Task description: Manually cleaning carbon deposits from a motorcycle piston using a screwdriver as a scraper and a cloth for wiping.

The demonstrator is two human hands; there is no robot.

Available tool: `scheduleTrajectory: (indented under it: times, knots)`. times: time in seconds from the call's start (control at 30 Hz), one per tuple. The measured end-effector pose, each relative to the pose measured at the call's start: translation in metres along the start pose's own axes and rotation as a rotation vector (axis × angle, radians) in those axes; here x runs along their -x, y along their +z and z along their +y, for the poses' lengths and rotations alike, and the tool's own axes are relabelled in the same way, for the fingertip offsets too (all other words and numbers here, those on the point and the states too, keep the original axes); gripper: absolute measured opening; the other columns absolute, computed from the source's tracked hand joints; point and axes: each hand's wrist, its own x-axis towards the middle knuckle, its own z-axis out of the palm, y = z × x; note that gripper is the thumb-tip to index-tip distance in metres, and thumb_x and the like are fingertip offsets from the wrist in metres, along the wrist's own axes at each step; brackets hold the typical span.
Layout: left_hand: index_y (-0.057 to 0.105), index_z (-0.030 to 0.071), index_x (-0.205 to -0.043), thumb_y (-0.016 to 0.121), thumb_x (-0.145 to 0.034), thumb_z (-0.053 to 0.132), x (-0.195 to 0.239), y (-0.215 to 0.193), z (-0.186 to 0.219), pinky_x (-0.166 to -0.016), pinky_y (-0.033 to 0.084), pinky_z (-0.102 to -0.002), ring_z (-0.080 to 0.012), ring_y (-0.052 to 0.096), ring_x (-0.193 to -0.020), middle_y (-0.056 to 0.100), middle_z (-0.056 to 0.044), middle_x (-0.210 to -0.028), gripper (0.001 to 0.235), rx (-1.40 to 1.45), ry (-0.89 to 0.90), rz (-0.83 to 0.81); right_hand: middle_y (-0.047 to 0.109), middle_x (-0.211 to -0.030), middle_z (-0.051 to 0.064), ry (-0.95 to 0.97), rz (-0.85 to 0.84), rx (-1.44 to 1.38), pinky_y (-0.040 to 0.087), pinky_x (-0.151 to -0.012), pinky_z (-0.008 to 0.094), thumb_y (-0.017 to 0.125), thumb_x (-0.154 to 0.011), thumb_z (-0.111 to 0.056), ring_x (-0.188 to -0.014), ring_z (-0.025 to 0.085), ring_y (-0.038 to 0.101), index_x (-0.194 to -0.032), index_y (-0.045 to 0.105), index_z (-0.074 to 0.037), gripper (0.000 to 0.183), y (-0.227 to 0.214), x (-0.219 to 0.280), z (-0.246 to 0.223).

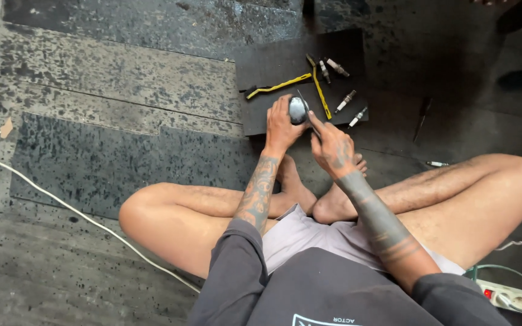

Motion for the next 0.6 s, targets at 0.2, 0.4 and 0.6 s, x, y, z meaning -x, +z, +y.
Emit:
scheduleTrajectory:
  times: [0.2, 0.4, 0.6]
  knots:
    - [0.056, 0.009, -0.133, 0.098, -0.048, 0.031, 0.002, 0.001, -0.004, -0.097, 0.049, -0.044, -0.0318, 0.065, -0.115, 0.066, -0.012, -0.122, 0.098, 0.012, 0.037, -0.023, 0.062, -0.08, 0.017, -0.022, 0.017, -0.006, 0.056, -0.061, 0.06, 0.058, -0.094, -0.019, -0.069, 0.046, 0.065, -0.148, 0.059, -0.022, 0.054, -0.017, 0.023, -0.005]
    - [0.056, 0.011, -0.132, 0.097, -0.048, 0.032, 0.002, -0.001, -0.001, -0.097, 0.049, -0.042, -0.0287, 0.065, -0.114, 0.065, -0.008, -0.122, 0.097, 0.023, 0.028, -0.001, 0.065, -0.091, 0.016, 0.032, -0.061, 0.023, 0.057, -0.073, 0.062, 0.058, -0.095, -0.025, -0.083, 0.046, 0.068, -0.149, 0.057, -0.028, 0.054, -0.011, 0.004, 0.002]
    - [0.057, 0.011, -0.13, 0.097, -0.047, 0.03, -0.001, 0.0, -0.005, -0.098, 0.048, -0.044, -0.0297, 0.066, -0.113, 0.066, -0.009, -0.12, 0.094, 0.025, 0.049, -0.025, 0.068, -0.101, 0.014, 0.196, -0.096, -0.033, 0.058, -0.082, 0.059, 0.057, -0.094, -0.025, -0.093, 0.043, 0.07, -0.151, 0.055, -0.03, 0.057, -0.001, 0.024, 0.029]
